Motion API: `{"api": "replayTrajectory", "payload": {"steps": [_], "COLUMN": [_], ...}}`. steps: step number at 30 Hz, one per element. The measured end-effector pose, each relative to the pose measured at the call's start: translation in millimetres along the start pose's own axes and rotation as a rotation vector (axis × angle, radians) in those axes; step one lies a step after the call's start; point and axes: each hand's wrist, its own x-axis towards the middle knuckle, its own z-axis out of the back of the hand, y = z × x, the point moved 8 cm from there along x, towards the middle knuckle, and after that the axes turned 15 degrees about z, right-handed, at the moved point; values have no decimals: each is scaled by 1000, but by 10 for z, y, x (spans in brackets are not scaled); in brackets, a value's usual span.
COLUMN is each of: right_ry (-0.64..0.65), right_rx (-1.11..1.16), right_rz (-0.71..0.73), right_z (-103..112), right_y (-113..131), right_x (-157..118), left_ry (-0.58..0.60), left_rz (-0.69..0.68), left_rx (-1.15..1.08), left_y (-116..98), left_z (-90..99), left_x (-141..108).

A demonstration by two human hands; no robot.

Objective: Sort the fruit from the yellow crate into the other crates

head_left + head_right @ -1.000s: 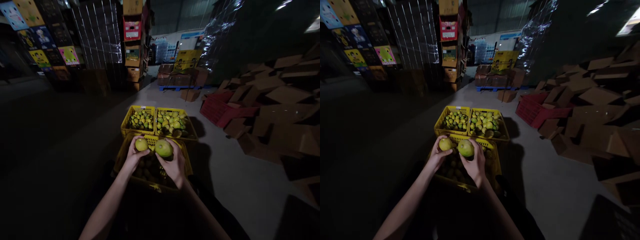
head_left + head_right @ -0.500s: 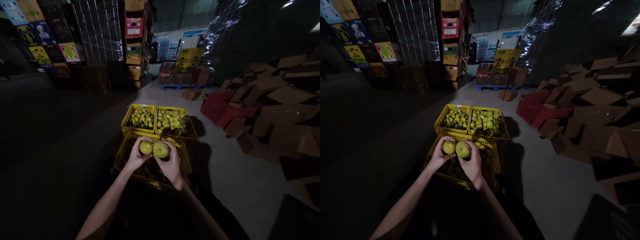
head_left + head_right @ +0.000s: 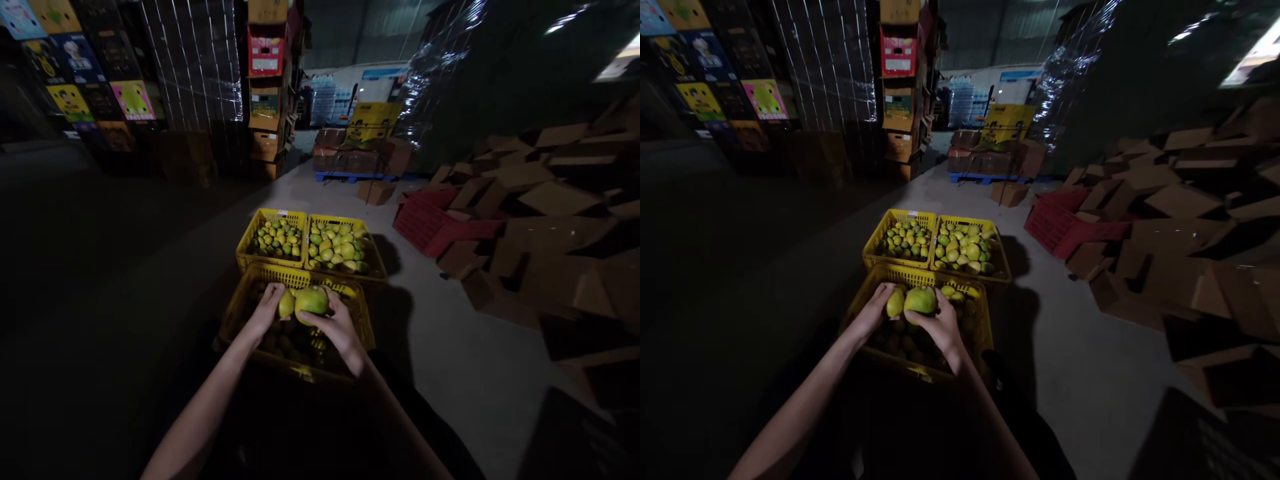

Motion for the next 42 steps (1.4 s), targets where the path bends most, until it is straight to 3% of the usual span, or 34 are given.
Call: {"api": "replayTrajectory", "payload": {"steps": [3, 5, 9, 19, 23, 31, 37, 42], "right_ry": [57, 50, 54, 58, 29, -36, -67, -89], "right_rx": [216, 323, 402, 368, 383, 412, 417, 387], "right_rz": [-373, -557, -684, -725, -710, -686, -623, -453], "right_z": [-95, -131, -157, -157, -142, -75, -7, 50], "right_y": [-234, -321, -356, -396, -407, -425, -389, -276], "right_x": [-126, -221, -275, -280, -273, -224, -178, -107], "left_ry": [-22, 15, 99, 101, 80, 147, 224, 206], "left_rz": [293, 405, 426, 333, 259, 144, 93, 10], "left_rx": [-30, -25, 68, 237, 211, 24, -46, -16], "left_y": [223, 284, 265, 203, 128, 153, 14, -63], "left_z": [8, -37, -113, -99, -101, -107, -149, -150], "left_x": [82, 55, -31, -72, -106, -19, -106, -137]}}
